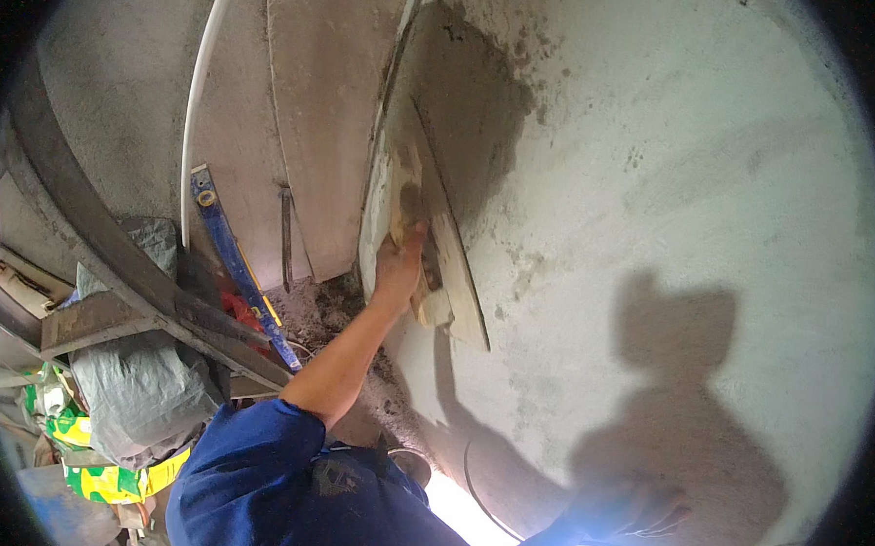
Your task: The person scoops wet plaster from a bucket using a trowel and applies it to a vertical wall surface. They repeatedly smooth the applied plaster with a larger flat tool to create an even finish.
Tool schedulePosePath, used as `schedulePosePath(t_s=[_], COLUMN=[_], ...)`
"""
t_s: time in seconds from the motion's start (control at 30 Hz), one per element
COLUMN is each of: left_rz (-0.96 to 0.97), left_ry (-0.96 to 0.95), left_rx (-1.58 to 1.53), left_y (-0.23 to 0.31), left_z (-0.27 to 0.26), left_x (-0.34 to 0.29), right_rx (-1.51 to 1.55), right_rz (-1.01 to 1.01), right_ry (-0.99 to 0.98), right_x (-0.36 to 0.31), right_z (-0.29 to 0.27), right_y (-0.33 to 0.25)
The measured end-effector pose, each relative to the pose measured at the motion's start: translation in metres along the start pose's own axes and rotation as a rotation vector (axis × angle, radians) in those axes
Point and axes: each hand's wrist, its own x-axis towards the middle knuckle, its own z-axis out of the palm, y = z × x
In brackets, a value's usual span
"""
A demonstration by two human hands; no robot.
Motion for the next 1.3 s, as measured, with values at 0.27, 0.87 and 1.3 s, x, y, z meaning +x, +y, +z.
schedulePosePath(t_s=[0.27, 0.87, 1.3], left_rz=[0.039, 0.227, 0.192], left_ry=[-0.051, -0.129, -0.109], left_rx=[-0.020, 0.101, 0.069], left_y=[0.034, 0.119, 0.086], left_z=[0.010, 0.030, 0.030], left_x=[0.016, 0.037, 0.014], right_rx=[0.023, -0.005, -0.015], right_rz=[0.128, 0.007, 0.085], right_ry=[0.014, -0.041, 0.018], right_x=[-0.005, 0.002, -0.007], right_z=[0.001, -0.007, 0.003], right_y=[-0.011, -0.004, -0.007])
